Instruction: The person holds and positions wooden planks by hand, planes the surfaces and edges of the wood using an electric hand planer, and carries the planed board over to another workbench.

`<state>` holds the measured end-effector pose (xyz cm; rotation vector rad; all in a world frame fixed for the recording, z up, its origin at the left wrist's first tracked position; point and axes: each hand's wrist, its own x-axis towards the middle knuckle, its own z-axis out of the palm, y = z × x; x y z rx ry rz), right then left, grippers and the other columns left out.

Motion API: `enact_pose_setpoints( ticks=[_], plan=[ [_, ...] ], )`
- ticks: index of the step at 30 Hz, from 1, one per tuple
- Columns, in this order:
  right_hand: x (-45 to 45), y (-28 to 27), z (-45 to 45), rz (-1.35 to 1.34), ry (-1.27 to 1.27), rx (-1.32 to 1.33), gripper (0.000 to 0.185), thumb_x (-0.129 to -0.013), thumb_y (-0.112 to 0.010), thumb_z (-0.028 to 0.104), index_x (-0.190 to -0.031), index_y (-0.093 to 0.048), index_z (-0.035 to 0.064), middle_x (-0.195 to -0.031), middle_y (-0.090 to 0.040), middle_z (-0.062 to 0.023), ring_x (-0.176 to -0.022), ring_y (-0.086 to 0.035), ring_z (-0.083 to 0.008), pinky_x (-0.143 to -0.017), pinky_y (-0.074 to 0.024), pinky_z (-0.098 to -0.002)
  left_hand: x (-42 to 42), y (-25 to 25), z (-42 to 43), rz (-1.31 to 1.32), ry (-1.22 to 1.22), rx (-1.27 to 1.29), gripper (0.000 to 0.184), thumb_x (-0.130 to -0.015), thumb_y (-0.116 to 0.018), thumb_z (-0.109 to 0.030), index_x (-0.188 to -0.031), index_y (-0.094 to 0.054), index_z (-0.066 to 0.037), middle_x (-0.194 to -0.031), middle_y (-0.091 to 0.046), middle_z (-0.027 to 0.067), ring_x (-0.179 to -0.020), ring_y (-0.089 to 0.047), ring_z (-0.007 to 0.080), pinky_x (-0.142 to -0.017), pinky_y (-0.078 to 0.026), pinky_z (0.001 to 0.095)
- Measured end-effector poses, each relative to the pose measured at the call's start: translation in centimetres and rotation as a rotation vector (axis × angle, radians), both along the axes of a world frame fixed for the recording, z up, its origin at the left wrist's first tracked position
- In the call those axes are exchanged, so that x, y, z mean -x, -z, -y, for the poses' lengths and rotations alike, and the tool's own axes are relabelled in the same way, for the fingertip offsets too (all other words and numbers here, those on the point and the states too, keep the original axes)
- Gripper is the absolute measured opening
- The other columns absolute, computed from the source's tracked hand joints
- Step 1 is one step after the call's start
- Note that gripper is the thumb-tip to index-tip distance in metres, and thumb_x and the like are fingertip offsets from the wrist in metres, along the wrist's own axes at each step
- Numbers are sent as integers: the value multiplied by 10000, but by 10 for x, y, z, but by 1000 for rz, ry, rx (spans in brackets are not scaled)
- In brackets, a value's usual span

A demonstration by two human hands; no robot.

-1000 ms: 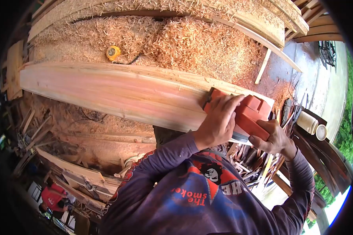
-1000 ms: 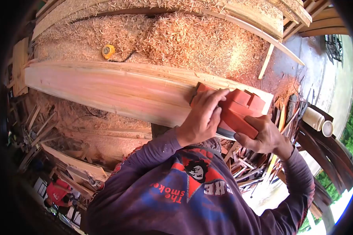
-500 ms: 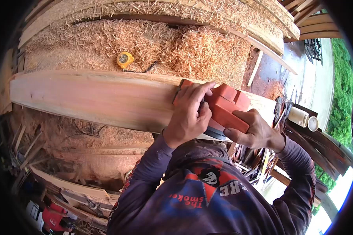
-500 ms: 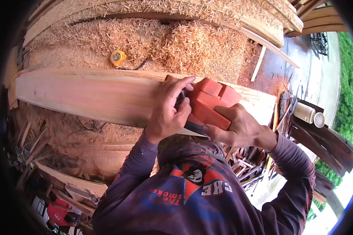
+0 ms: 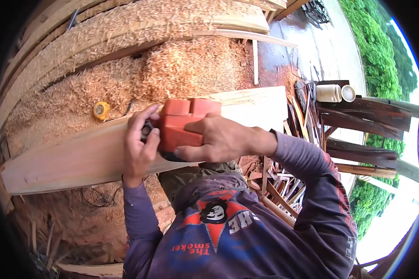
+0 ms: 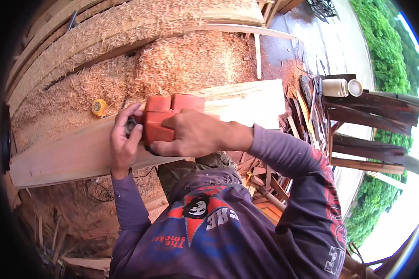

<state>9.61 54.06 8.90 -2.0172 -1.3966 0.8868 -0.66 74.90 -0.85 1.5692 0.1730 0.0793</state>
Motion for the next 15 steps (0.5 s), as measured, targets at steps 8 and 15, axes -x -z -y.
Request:
enact_pose_setpoints(
  ticks=[8,15],
  plan=[
    [-10,-4,120,11,49,-13,188,-963,-615,288,-1057,-674,137,-774,-596,-180,-574,-641,-364,-525,-524,-475,-23,-17,125,80,-3,-286,440,-840,-541,23,-1267,-639,-25,-1047,-633,130,-1012,-599,287,-930,-470,409],
    [5,-24,278,-404,684,373,404,-918,-654,348,-1022,-677,-42,-667,-631,-104,-602,-605,-204,-603,-497,-373,-61,-11,286,234,139,-260,423,-828,-572,-19,-1247,-628,-28,-1143,-621,160,-1120,-558,342,-1057,-409,467]
  ],
)
